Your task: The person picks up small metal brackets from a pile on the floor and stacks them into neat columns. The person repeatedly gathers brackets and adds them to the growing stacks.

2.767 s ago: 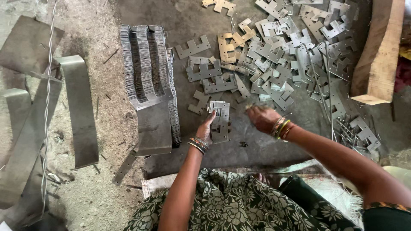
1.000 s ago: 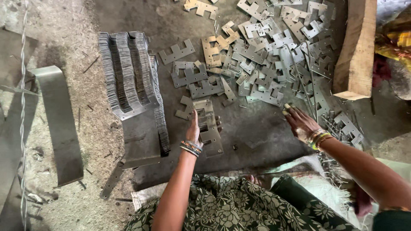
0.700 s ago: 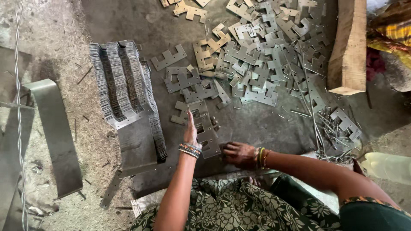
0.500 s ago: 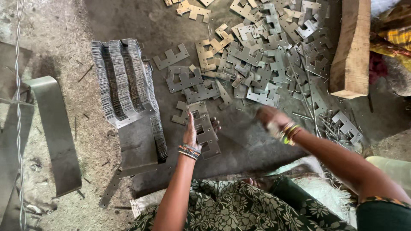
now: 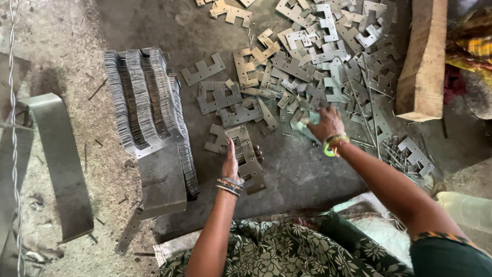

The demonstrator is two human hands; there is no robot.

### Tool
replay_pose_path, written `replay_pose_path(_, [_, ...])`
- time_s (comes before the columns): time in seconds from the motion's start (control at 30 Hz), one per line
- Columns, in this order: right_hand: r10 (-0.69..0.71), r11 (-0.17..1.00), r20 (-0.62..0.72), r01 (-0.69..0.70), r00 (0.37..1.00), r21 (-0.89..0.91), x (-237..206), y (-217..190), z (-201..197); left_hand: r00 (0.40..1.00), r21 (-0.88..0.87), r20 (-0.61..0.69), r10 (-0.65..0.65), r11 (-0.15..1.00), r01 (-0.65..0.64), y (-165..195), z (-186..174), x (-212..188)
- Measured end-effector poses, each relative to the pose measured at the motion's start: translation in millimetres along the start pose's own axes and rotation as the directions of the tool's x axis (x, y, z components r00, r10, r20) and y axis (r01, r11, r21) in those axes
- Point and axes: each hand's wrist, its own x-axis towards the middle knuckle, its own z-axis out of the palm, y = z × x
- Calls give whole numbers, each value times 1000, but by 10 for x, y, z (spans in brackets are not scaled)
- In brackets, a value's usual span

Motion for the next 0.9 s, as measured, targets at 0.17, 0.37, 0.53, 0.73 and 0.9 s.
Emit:
replay_pose_path(0.17, [-90,995,-23,89,996,-44,-399,80,141,999,-23,-35,-19,1000,18,-115,-126,138])
replay_pose_path(0.37, [42,993,72,-50,996,111,-187,-63,17,975,248,-156,158,962,-116,-203,-271,255])
replay_pose_path(0.53, [-38,999,69,37,997,9,-238,-249,52,995,33,85,-51,998,48,-124,-128,111])
replay_pose_path(0.73, [-42,993,111,30,993,110,-439,-264,152,998,98,-25,-54,994,56,-81,-49,29])
replay_pose_path(0.9, [34,951,241,-106,970,292,-195,-249,83,991,177,127,-51,984,29,-174,-137,139])
